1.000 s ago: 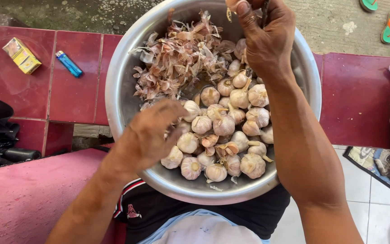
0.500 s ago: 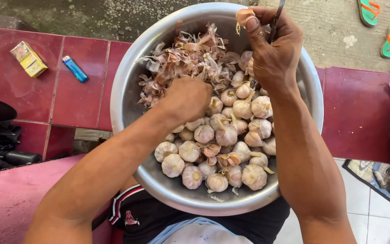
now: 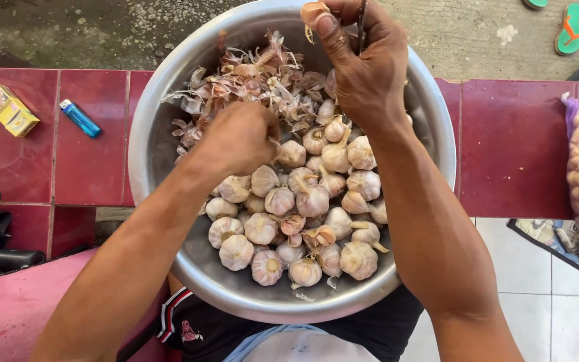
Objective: A person is manually peeling garlic bulbs by breaking them into cloves and removing the skin using their hands and a small knife.
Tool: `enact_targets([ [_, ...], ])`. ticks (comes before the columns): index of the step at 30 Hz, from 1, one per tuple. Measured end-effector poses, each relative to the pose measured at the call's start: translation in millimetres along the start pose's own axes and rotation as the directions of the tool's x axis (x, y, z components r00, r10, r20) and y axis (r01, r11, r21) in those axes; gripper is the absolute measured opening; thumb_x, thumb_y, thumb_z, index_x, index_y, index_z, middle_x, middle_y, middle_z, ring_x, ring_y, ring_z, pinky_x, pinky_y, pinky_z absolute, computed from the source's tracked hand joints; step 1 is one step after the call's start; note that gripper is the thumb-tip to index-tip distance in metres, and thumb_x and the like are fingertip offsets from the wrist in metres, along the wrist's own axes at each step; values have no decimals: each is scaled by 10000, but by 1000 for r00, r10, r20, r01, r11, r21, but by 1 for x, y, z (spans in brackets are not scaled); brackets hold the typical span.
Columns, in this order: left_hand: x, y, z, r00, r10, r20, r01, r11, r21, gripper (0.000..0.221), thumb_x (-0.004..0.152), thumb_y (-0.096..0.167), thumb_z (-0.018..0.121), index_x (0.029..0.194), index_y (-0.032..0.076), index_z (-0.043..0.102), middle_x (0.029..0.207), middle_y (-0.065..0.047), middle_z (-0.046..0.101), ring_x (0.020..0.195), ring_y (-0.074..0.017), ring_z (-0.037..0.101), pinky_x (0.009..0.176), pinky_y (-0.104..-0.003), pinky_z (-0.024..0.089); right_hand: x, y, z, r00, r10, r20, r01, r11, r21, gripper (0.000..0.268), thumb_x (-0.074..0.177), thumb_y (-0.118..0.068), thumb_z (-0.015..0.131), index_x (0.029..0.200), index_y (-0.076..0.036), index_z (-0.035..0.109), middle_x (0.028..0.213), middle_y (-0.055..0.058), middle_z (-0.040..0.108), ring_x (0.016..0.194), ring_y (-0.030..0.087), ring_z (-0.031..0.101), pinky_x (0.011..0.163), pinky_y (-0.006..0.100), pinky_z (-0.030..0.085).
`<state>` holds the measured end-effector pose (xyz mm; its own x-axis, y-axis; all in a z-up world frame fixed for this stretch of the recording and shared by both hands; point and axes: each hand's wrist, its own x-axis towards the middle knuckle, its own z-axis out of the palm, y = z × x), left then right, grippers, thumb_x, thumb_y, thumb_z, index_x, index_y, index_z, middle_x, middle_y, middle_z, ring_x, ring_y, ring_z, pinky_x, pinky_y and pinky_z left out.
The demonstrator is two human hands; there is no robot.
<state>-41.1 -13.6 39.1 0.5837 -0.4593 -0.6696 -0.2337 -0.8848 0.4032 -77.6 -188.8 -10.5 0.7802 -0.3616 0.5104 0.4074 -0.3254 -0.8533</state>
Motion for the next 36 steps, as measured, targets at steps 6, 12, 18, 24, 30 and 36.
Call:
enact_targets([
  [6,-53,10,16,951,239,196,-227,970,-84,334,953,97,577,1256,140,711,1406,-57,671,1166,-182,736,890,-284,641,-1,5,-1,998,54,-10,-55,997,-57,171,1073,-248,695,1043,-80,683,881,-29,605,777,92,524,689,265,442],
  [12,-42,-8,73,821,544,174,-565,818,107,319,920,27,460,1057,75,744,1041,-113,748,965,-265,699,904,-456,551,-1,-1,0,999,-29,16,29,999,-34,200,1081,-266,665,1088,-67,687,1005,28,698,940,152,666,840,300,544],
  [18,-59,-9,21,869,486,-91,-493,868,-67,137,966,110,640,1055,101,744,991,-80,787,824,-181,794,719,-242,695,-1,7,0,1000,23,-11,-23,998,-54,177,1071,-235,701,999,-79,659,882,-23,581,789,99,509,705,270,437],
  [24,3,3,-37,362,647,-671,-757,624,194,143,1058,147,670,938,113,600,798,8,603,646,-93,552,514,-229,513,-2,-1,-1,998,45,54,-44,999,-20,301,1041,-330,700,1097,-36,662,1052,99,709,942,208,723,848,312,664],
  [30,39,-2,-23,348,600,-721,-848,528,30,244,961,84,788,1182,80,685,1117,-77,657,829,-122,662,776,-235,672,0,-15,2,965,263,-6,-260,959,115,218,999,-182,743,1083,13,690,908,115,773,870,169,781,862,290,682],
  [36,53,-17,-28,183,621,-762,-834,508,213,208,996,98,767,1143,80,619,933,-58,656,785,-157,657,671,-274,618,-3,-22,3,932,362,-35,-357,929,94,213,968,-252,795,1011,-98,654,992,37,682,920,180,745,871,301,707],
])
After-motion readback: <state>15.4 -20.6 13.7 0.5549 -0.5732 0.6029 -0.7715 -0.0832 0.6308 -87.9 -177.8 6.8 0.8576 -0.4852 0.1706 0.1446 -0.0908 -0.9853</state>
